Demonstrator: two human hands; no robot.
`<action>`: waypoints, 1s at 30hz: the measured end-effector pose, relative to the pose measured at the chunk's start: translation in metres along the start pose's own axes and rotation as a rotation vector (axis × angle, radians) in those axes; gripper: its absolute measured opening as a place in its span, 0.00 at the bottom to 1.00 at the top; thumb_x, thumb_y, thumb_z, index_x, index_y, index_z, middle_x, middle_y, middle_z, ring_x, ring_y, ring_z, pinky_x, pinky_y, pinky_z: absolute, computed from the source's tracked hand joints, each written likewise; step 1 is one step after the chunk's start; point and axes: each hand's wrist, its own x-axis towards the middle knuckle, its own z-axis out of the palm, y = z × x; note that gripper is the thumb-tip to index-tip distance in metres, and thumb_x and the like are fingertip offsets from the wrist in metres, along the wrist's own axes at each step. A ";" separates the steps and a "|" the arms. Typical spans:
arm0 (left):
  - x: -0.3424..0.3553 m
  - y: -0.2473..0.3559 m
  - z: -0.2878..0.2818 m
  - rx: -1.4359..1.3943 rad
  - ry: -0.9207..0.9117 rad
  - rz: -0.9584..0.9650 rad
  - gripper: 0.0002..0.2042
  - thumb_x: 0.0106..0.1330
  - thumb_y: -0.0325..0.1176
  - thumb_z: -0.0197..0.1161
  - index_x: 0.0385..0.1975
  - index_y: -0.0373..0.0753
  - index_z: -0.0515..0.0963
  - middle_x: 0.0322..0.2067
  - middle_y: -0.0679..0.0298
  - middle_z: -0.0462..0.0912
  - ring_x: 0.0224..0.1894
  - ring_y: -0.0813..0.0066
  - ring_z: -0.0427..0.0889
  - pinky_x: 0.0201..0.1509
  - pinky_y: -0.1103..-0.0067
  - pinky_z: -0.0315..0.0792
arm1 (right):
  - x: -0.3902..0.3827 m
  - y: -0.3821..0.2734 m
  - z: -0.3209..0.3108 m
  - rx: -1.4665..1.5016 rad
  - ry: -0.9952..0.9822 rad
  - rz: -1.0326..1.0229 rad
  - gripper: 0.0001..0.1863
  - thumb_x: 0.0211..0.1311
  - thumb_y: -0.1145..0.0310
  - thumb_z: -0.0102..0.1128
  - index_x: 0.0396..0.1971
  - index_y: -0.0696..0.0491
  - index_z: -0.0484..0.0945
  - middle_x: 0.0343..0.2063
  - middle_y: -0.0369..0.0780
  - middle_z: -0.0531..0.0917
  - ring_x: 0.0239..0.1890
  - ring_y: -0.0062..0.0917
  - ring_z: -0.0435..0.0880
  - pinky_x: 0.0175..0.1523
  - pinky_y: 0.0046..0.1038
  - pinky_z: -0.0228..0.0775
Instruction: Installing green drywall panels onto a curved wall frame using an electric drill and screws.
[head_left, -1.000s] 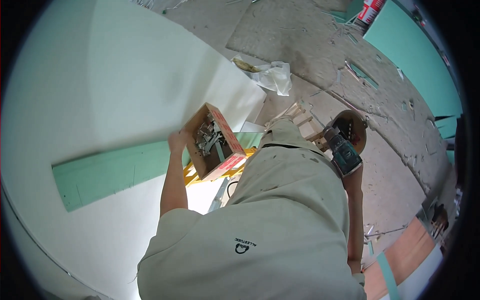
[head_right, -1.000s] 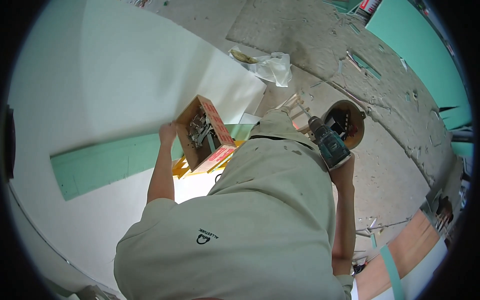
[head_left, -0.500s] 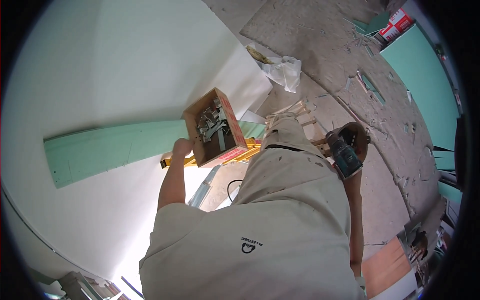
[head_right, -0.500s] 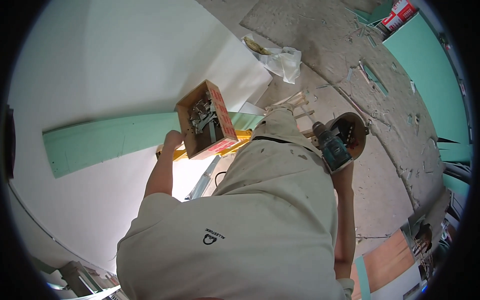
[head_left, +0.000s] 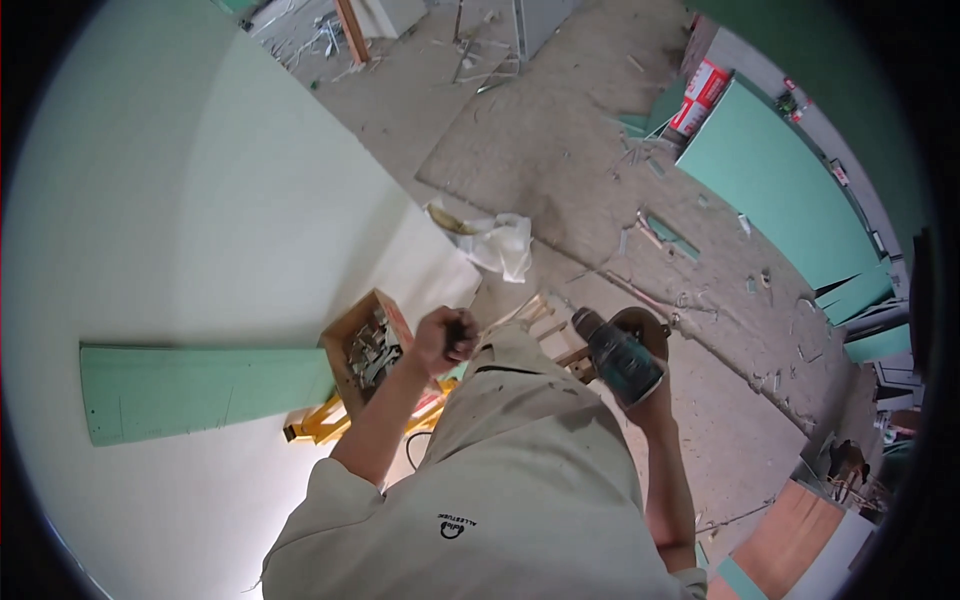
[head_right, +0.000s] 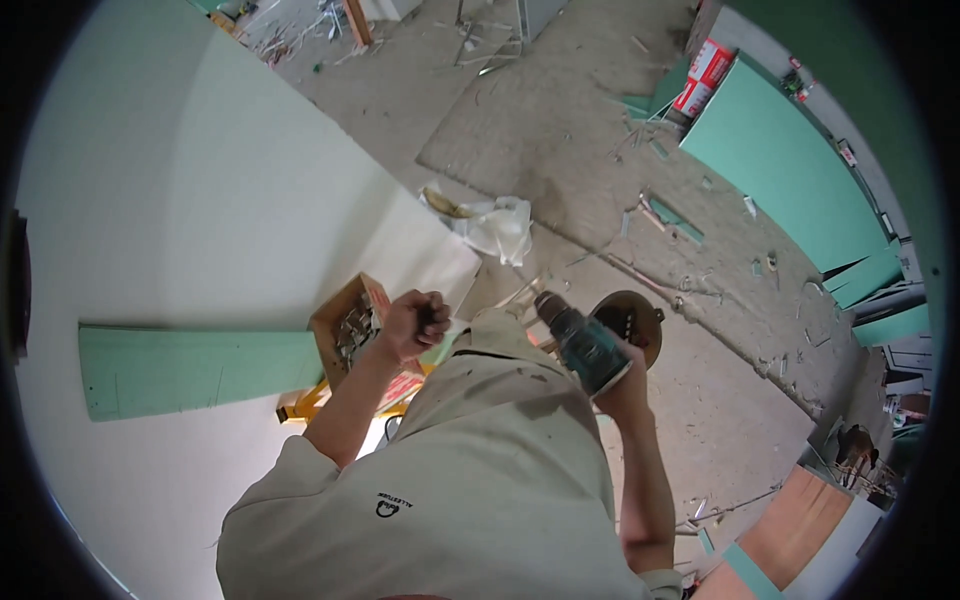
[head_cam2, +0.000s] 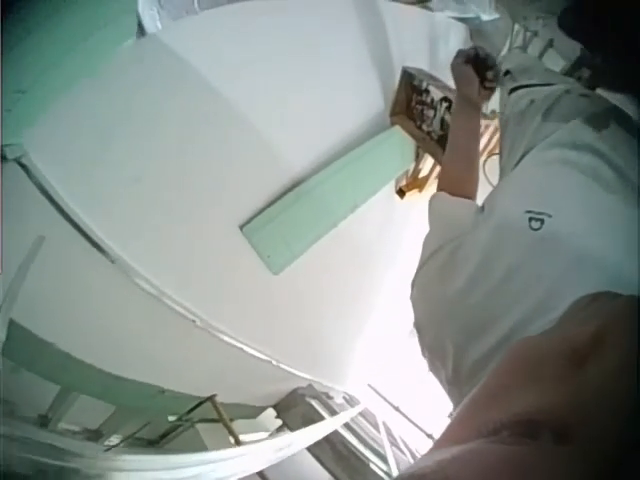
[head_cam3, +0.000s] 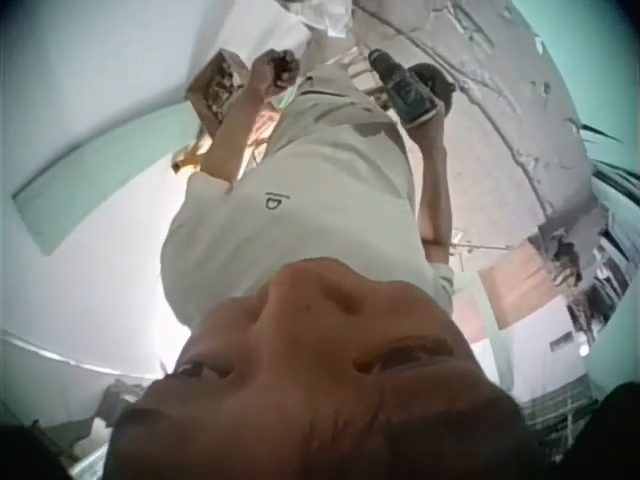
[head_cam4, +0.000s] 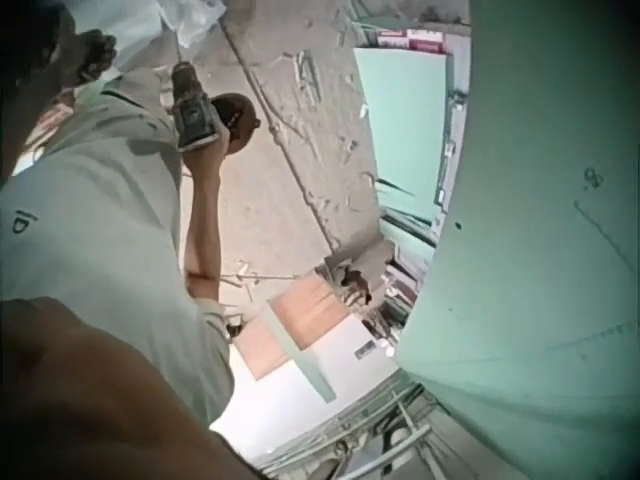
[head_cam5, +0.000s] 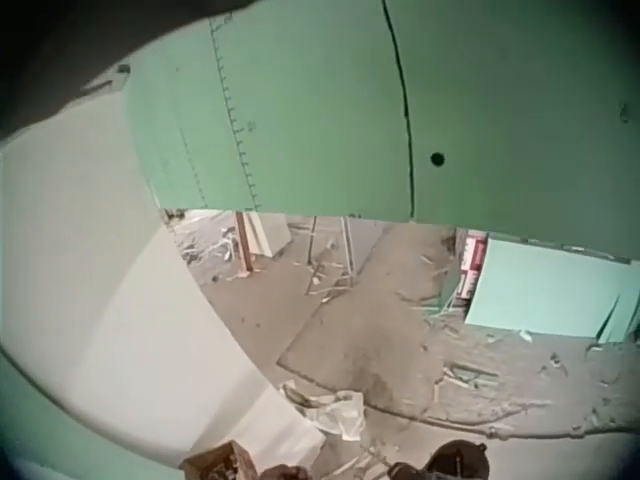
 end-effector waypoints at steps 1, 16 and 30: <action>0.011 -0.012 0.017 0.040 0.028 -0.001 0.08 0.65 0.34 0.54 0.32 0.37 0.76 0.29 0.60 0.74 0.22 0.74 0.66 0.18 0.83 0.55 | -0.013 0.007 -0.004 -0.021 -0.053 0.029 0.24 0.46 0.78 0.72 0.48 0.56 0.84 0.38 0.39 0.90 0.35 0.29 0.87 0.42 0.26 0.76; 0.103 -0.011 0.157 0.206 -0.070 -0.138 0.10 0.69 0.29 0.58 0.46 0.34 0.80 0.35 0.61 0.80 0.31 0.74 0.73 0.27 0.84 0.62 | -0.057 -0.023 -0.014 0.006 0.163 0.196 0.26 0.40 0.74 0.78 0.46 0.55 0.85 0.38 0.39 0.90 0.35 0.29 0.87 0.41 0.27 0.76; 0.150 0.069 0.246 0.414 -0.226 -0.143 0.06 0.74 0.28 0.60 0.45 0.36 0.79 0.40 0.59 0.81 0.34 0.80 0.79 0.30 0.89 0.71 | 0.008 -0.081 0.020 0.046 0.498 0.088 0.18 0.41 0.79 0.72 0.37 0.55 0.84 0.32 0.37 0.88 0.29 0.23 0.81 0.38 0.23 0.74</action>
